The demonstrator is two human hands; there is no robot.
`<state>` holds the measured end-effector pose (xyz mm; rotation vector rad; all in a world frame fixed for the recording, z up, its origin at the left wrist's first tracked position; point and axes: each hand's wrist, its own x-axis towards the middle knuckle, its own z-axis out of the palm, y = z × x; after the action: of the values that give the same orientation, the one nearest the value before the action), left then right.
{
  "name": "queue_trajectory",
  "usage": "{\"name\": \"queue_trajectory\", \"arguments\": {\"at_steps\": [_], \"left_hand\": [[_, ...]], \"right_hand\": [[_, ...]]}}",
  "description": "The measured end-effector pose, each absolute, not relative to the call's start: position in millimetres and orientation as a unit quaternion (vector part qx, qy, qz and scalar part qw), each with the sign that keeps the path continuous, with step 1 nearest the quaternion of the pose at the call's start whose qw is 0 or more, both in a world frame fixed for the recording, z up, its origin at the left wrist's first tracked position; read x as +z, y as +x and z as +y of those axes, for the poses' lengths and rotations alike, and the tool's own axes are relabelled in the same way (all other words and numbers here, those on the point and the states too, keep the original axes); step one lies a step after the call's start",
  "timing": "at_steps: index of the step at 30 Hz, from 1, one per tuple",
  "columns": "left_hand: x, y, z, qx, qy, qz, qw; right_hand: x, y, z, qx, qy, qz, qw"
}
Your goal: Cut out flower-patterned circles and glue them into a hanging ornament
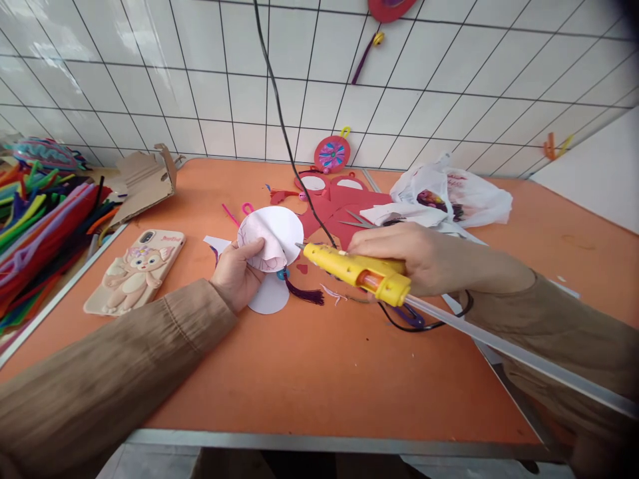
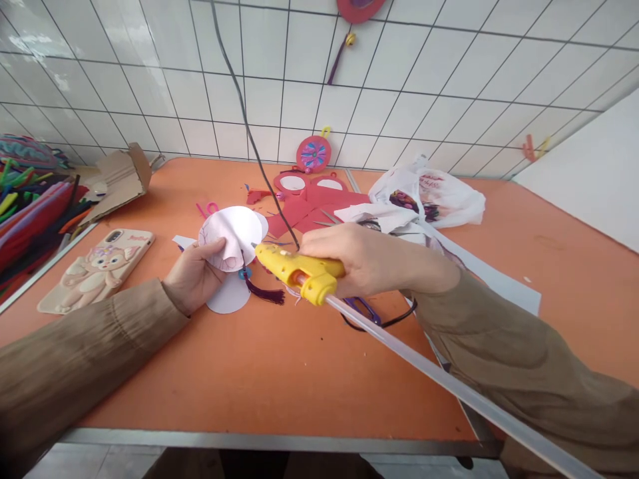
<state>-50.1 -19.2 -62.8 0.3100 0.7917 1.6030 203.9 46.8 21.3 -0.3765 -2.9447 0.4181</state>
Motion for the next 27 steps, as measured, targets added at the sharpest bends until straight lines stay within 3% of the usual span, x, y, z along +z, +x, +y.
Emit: {"name": "queue_trajectory", "arguments": {"at_steps": [9, 27], "left_hand": [[-56, -48, -21, 0.671, 0.142, 0.365, 0.629], [-54, -45, -22, 0.678, 0.144, 0.357, 0.626]], "right_hand": [[18, 196, 42, 0.187, -0.144, -0.972, 0.026], [12, 200, 48, 0.101, -0.097, -0.985, 0.104]]}}
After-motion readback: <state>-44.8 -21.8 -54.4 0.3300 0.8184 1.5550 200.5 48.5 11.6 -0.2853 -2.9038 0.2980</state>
